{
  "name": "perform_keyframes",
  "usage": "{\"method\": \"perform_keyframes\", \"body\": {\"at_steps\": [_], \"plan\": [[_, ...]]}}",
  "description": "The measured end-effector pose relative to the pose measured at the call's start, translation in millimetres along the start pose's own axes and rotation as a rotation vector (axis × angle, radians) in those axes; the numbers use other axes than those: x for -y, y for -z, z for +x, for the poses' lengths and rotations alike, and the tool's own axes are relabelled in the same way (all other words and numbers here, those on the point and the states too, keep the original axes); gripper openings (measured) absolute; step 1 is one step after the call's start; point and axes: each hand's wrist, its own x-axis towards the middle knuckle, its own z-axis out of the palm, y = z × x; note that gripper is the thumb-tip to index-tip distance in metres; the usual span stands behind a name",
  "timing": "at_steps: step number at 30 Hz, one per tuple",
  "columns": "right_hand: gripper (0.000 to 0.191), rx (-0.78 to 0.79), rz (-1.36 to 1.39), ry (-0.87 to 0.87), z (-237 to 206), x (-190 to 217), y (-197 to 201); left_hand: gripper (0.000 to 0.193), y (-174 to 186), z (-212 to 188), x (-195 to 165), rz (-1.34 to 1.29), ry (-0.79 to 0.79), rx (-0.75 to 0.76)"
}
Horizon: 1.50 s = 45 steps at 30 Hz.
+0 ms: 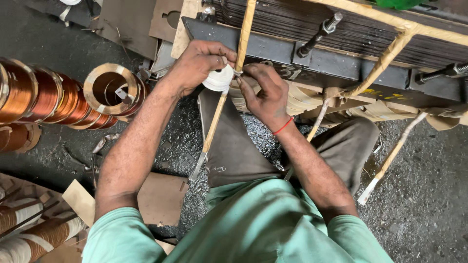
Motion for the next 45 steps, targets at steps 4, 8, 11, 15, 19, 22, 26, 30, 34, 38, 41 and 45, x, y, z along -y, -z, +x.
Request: {"method": "perform_keyframes", "body": {"at_steps": [4, 8, 11, 15, 19, 22, 26, 30, 34, 38, 41, 45], "plan": [[0.016, 0.0, 0.039, -0.028, 6.6, 5.3, -4.4, 0.027, -0.8, -0.1, 3.3, 0.027, -0.03, -0.018], [0.01, 0.02, 0.033, -0.031, 11.0, 7.6, -3.1, 0.023, 2.2, -6.3, -0.9, 0.033, -0.034, -0.001], [0.009, 0.029, 0.01, -0.018, 12.8, 4.8, -1.2, 0.027, 8.4, -21.9, -12.8, 0.176, -0.027, -0.02], [0.008, 0.042, 0.071, 0.008, 13.9, -1.6, -1.7, 0.03, 17.8, -46.0, -38.6, 0.466, 0.271, -0.138], [0.007, 0.051, 0.112, 0.005, 13.8, -5.8, -4.4, 0.032, 27.2, -62.4, -60.8, 0.538, 0.238, -0.213], [0.008, 0.035, 0.123, 0.004, 12.9, -5.8, -6.6, 0.029, 31.1, -44.9, -68.0, 0.495, 0.362, -0.373], [0.007, 0.018, 0.14, 0.003, 11.5, -2.9, -9.9, 0.022, 33.3, -22.3, -69.7, 0.611, 0.065, -0.392], [0.009, -0.01, 0.122, -0.027, 10.3, 0.5, -11.6, 0.029, 35.3, -12.9, -78.3, 0.813, -0.07, -0.409], [0.012, -0.017, 0.157, 0.005, 11.6, 2.7, -12.6, 0.029, 24.5, 24.3, -84.6, 0.708, -0.041, -0.379], [0.012, -0.059, 0.171, -0.027, 11.8, 5.0, -15.3, 0.034, 20.8, 65.3, -81.0, 0.775, -0.177, -0.172], [0.012, -0.072, 0.175, -0.04, 8.7, 6.2, -18.4, 0.039, 24.1, 77.8, -74.7, 0.594, -0.23, -0.11], [0.009, -0.097, 0.184, -0.075, 5.7, 3.9, -24.3, 0.033, 24.7, 76.1, -65.0, 0.484, -0.227, -0.093]]}}
